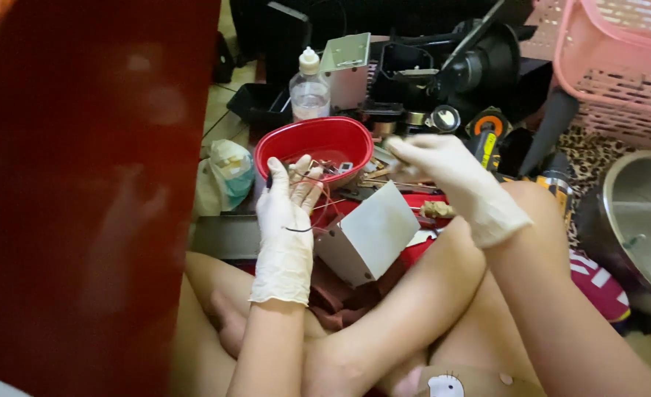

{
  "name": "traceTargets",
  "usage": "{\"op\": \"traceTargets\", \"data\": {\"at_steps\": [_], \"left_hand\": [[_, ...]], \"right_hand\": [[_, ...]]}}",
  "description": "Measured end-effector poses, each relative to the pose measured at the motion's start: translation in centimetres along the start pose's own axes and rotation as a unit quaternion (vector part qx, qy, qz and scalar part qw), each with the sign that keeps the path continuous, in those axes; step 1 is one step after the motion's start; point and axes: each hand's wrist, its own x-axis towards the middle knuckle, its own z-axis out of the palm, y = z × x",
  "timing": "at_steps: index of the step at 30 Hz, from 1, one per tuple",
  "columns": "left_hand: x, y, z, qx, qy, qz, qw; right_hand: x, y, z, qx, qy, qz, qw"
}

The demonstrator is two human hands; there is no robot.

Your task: Connecting electrical wires to a socket and assembling the component into a plastic housing using a screwdriver.

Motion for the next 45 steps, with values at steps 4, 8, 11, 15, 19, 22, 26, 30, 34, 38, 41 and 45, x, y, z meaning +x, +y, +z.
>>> {"op": "traceTargets", "data": {"at_steps": [4,8,11,15,19,22,26,30,34,38,41,45], "left_hand": [[0.1,0.2,0.1,0.016,-0.001,-0.003,1.000],[1.4,0.0,-0.8,0.047,-0.023,-0.032,0.998],[0.7,0.4,0.1,0.081,-0.019,-0.027,0.996],[0.0,-0.7,2.0,0.157,-0.023,0.010,0.987],[-2.1,-2.0,4.6,0.227,-0.060,0.014,0.972],[-2.3,-3.4,5.4,0.238,-0.094,0.024,0.966],[-2.6,-4.2,5.4,0.253,-0.134,0.044,0.957],[-4.2,-3.4,6.1,0.254,-0.132,0.068,0.956],[-4.3,-4.6,6.2,0.235,-0.124,0.079,0.961],[-5.4,-4.9,6.7,0.247,-0.119,0.061,0.960],[-5.5,-4.8,6.1,0.266,-0.119,0.052,0.955],[-5.7,-4.2,5.2,0.293,-0.126,0.066,0.945]], "right_hand": [[5.5,1.0,3.4,-0.011,-0.011,-0.012,1.000],[8.9,3.0,5.0,-0.129,0.032,0.012,0.991],[5.9,1.3,5.2,-0.103,0.047,0.014,0.993],[0.2,-1.7,4.7,0.060,-0.007,0.029,0.998],[-1.6,-1.3,3.3,0.093,-0.007,0.038,0.995],[-2.3,-0.4,1.9,0.070,0.030,0.020,0.997],[-3.0,0.5,0.4,0.033,0.047,0.007,0.998],[-4.5,-0.6,-0.2,0.058,0.010,0.039,0.997],[-5.0,1.4,-0.7,0.031,-0.035,0.029,0.998],[-5.3,3.2,-0.9,0.089,-0.025,0.015,0.996],[-5.0,4.4,-1.3,0.121,-0.019,-0.011,0.992],[-5.2,4.5,-1.9,0.134,-0.034,-0.031,0.990]]}}
